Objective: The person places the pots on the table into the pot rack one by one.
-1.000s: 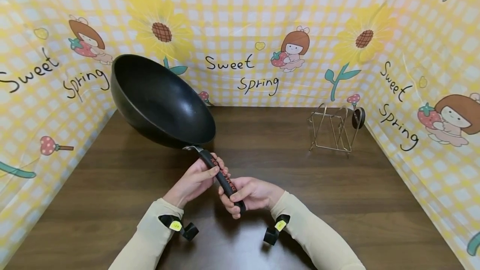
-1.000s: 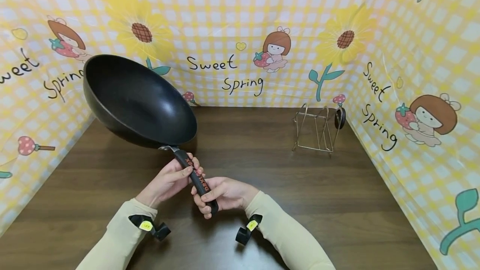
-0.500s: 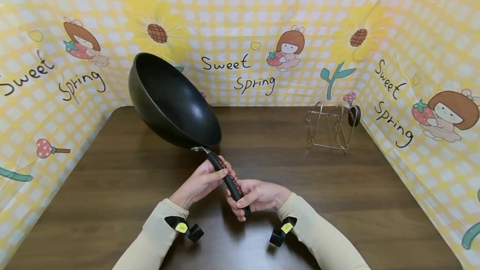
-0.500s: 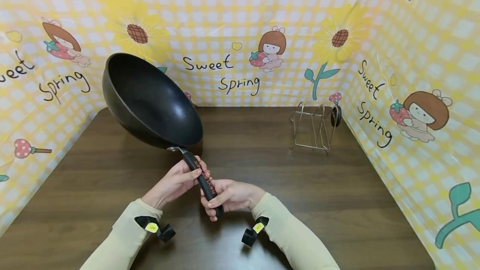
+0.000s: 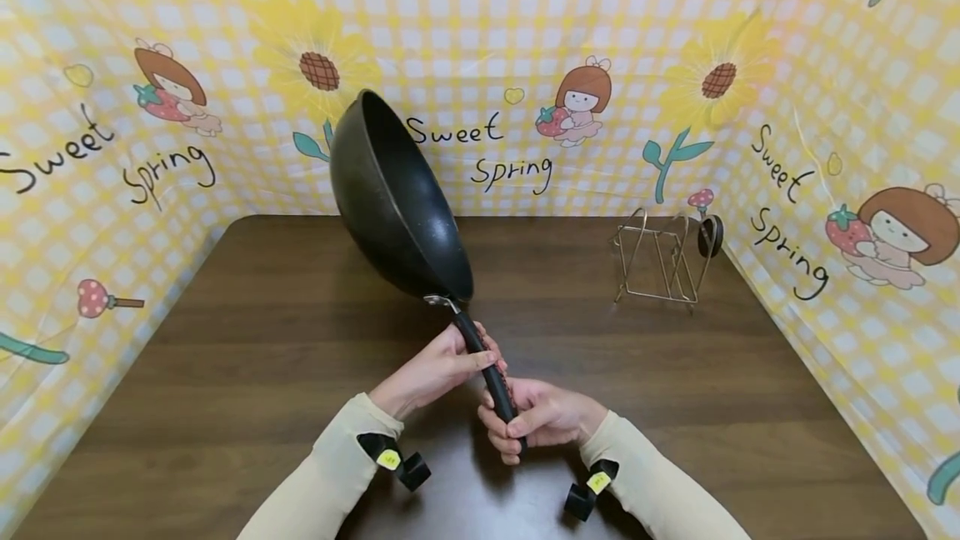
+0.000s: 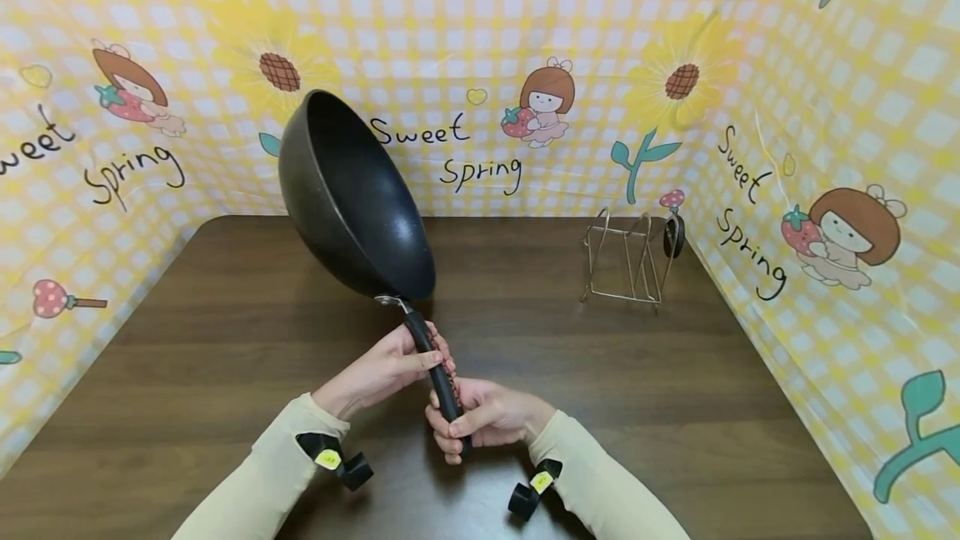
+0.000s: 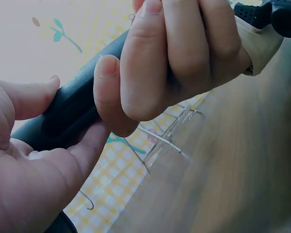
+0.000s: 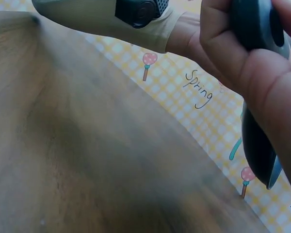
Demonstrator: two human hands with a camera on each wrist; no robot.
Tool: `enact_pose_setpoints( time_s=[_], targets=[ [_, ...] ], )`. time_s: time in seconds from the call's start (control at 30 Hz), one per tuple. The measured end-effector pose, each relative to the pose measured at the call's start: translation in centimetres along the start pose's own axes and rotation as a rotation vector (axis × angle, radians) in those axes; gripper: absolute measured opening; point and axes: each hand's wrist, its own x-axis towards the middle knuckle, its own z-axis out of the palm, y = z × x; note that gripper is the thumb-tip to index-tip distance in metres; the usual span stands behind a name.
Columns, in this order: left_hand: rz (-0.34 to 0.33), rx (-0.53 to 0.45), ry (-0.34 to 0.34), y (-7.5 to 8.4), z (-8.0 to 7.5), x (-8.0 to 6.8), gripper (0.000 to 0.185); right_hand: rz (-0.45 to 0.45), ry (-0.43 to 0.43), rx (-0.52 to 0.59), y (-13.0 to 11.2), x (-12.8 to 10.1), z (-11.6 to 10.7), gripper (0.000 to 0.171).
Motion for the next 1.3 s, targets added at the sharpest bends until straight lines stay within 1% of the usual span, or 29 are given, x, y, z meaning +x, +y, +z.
enact_pose_setpoints(
  time_s=[0.13,0.4,0.53,0.73,0.9,1.0,1.13,1.3],
  targets=[
    [-0.020,-0.003,-0.013,0.1,0.5,0.7,0.022,-0.047,-0.012,0.002,0.1,-0.5,0.3,0.022],
    [0.003,-0.035,-0.064,0.1,1.4,1.9,0.023,-0.109,-0.039,-0.030,-0.3,-1.6,0.5,0.018],
    [0.037,-0.034,-0.086,0.2,1.9,2.6,0.024,-0.129,-0.055,-0.051,-0.7,-2.0,0.5,0.015],
    [0.107,-0.037,-0.063,0.7,2.8,3.7,0.035,-0.153,-0.061,-0.104,-1.4,-2.6,0.4,0.015],
    [0.129,-0.040,-0.053,1.2,3.5,4.3,0.042,-0.193,-0.083,-0.085,-1.6,-2.8,0.5,0.017],
    [0.128,-0.041,-0.068,1.0,3.6,4.7,0.042,-0.213,-0.093,-0.068,-1.6,-3.1,0.7,0.017],
    [0.112,-0.030,-0.087,0.8,3.6,5.1,0.040,-0.219,-0.084,-0.070,-1.5,-3.6,0.5,0.018],
    [0.092,0.043,-0.086,1.0,3.8,5.8,0.041,-0.219,-0.064,-0.064,-1.5,-4.0,0.0,0.022]
  ],
)
